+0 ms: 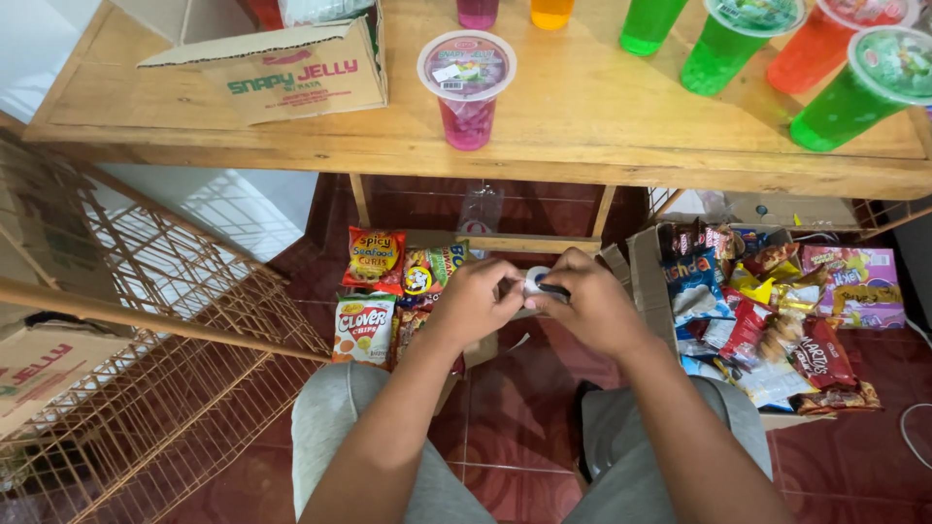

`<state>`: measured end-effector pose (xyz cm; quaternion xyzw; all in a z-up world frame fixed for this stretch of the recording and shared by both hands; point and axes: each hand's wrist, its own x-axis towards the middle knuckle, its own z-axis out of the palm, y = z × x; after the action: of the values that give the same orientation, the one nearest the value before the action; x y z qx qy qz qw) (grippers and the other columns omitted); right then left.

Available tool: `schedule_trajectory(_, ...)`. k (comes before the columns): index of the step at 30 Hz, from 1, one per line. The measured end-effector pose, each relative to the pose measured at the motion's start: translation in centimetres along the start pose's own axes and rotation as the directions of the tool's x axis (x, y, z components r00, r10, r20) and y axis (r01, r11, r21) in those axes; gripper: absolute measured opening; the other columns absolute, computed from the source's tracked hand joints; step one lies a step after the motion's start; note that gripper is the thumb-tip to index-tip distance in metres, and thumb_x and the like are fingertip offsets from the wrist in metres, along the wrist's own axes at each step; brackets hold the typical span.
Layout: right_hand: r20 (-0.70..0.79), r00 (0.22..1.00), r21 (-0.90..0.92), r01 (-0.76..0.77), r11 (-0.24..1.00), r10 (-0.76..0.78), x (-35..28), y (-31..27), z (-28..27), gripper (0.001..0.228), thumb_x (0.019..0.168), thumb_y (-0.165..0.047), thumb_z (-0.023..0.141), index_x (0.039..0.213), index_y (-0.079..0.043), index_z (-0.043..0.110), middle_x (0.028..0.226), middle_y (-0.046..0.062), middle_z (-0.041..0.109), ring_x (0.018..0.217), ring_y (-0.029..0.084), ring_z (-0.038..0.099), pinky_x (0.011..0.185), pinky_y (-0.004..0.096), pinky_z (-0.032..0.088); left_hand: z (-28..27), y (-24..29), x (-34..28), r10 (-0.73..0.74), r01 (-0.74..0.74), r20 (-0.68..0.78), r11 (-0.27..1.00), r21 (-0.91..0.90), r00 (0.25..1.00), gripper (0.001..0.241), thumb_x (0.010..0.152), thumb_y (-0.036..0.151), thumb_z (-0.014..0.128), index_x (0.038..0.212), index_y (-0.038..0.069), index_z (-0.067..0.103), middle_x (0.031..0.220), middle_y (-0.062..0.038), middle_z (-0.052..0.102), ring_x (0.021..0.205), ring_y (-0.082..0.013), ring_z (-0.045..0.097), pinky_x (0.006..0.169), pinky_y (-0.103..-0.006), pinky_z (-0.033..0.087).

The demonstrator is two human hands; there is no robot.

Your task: Labeling and sealing individual jelly cups with tape and a marker.

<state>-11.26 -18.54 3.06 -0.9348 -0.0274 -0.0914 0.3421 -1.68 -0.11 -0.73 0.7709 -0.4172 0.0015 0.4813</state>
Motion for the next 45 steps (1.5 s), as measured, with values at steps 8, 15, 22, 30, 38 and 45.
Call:
schedule_trajectory(8,-0.035,0.999,0.148,0.02,0.989,-0.016,0.1,1.7,0.5,0.033,0.079,-0.027,0.085,0.097,0.0,0.076,0.094,0.011,0.067,0.085,0.025,0.067,0.074,0.037,0.053,-0.9,0.6,0.1,-0.075,0.069,-0.026,0.979,-0.19,0.997,0.028,0.083,0.005,0.07,0.111,0.006,0.063,0.091,-0.011,0.077,0.082,-0.0238,0.078,0.074,-0.034,0.061)
schedule_trajectory(15,-0.026,1.0,0.127,0.004,0.992,-0.001,0.0,1.8,0.6,0.033,0.08,-0.028,0.084,0.097,-0.001,0.076,0.093,0.01,0.067,0.085,0.023,0.068,0.074,0.036,0.054,-0.9,-0.5,-0.7,-0.038,0.043,0.033,0.982,-0.182,0.999,0.045,0.086,0.0,0.064,0.129,0.011,0.065,0.104,-0.012,0.079,0.081,-0.0205,0.078,0.074,-0.032,0.062)
schedule_trajectory(22,-0.035,0.999,0.161,0.036,0.986,-0.031,0.6,2.8,1.9,0.035,0.081,-0.029,0.084,0.099,-0.001,0.076,0.097,0.01,0.068,0.089,0.024,0.068,0.079,0.036,0.054,-4.1,-0.8,-0.8,-0.194,0.224,0.173,0.959,-0.173,0.966,0.041,0.086,-0.001,0.06,0.125,0.009,0.067,0.109,-0.011,0.079,0.085,-0.0184,0.074,0.076,-0.0319,0.059)
schedule_trajectory(30,0.155,0.985,0.067,0.068,0.995,-0.077,4.3,3.9,10.3,0.037,0.082,-0.035,0.084,0.107,-0.008,0.078,0.106,0.012,0.066,0.106,0.032,0.063,0.09,0.043,0.052,-9.1,-5.3,-4.2,-0.251,0.268,0.166,0.959,-0.09,0.954,0.038,0.084,0.0,0.064,0.121,0.004,0.068,0.103,-0.01,0.077,0.095,-0.0191,0.075,0.086,-0.0313,0.057)
schedule_trajectory(38,0.459,0.888,-0.106,0.022,0.994,0.029,7.8,1.3,21.4,0.044,0.084,-0.04,0.075,0.123,-0.021,0.073,0.129,0.012,0.059,0.116,0.034,0.062,0.093,0.047,0.05,-12.4,-8.1,-8.8,-0.394,0.408,0.115,0.902,-0.143,0.912,0.032,0.087,0.004,0.066,0.119,0.004,0.067,0.097,-0.01,0.077,0.089,-0.0172,0.073,0.081,-0.0313,0.056)
schedule_trajectory(45,0.583,0.806,-0.189,0.017,0.982,0.099,8.5,-0.4,22.6,0.043,0.085,-0.04,0.076,0.122,-0.018,0.07,0.131,0.013,0.061,0.122,0.032,0.059,0.096,0.046,0.05,-15.3,-8.2,-10.1,-0.373,0.376,0.045,0.918,-0.124,0.927,0.029,0.087,0.007,0.069,0.115,0.003,0.069,0.095,-0.012,0.076,0.087,-0.018,0.074,0.082,-0.0327,0.057)
